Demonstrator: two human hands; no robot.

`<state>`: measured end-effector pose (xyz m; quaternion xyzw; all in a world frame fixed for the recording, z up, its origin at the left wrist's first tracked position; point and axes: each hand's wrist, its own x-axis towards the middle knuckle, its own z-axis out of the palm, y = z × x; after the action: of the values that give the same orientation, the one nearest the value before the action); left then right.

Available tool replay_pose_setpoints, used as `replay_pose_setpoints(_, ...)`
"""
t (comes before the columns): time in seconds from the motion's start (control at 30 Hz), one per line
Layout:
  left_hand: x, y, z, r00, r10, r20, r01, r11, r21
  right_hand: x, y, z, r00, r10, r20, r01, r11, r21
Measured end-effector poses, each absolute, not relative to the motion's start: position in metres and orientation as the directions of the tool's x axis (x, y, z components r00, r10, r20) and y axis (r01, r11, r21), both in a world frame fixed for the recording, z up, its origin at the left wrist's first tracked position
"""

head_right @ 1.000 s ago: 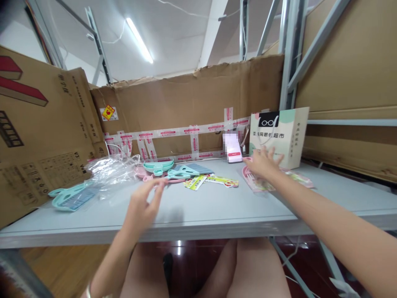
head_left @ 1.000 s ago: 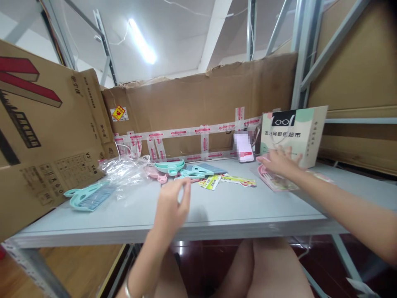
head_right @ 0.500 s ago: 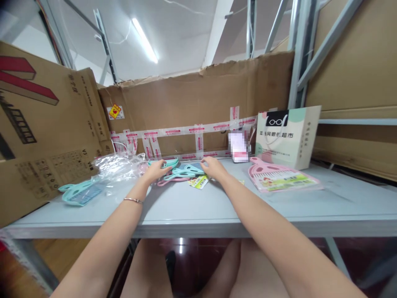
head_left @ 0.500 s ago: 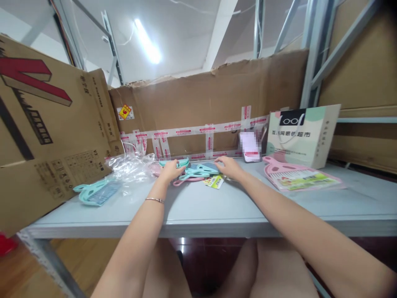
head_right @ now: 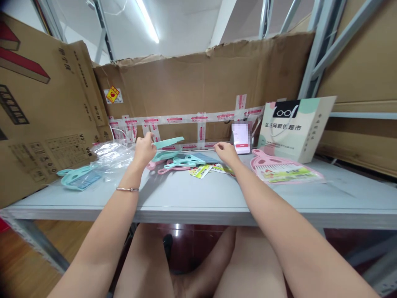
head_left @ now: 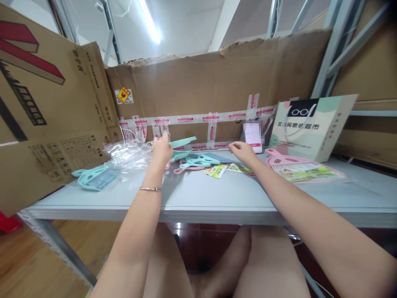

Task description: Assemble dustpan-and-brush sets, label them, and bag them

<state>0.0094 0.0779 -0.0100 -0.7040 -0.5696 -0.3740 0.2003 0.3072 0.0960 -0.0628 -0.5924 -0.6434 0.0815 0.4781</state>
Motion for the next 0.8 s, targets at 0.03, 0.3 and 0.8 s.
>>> replay_pose_setpoints(0.03,0.010,0.078,-0.008,0.128,0.611,0.781,0.929,-0.349,0.121,0.307,0.097,-0.063,0.174,0.835,0.522,0.664,0.292,-0.688)
replay_pose_setpoints(0.3,0.043,0.062,-0.009,0.347,0.170,0.922,0.559,-0.827,-0.058,0.298,0.095,-0.054,0.173,0.957,0.233,0.003,0.236,-0.972)
replay_pose_setpoints(0.8,0.049,0.053,-0.012,0.351,0.317,0.881,0.283,-0.933,0.223,0.282,0.037,-0.034,-0.455,0.890,0.021,-0.070,-0.012,-0.997)
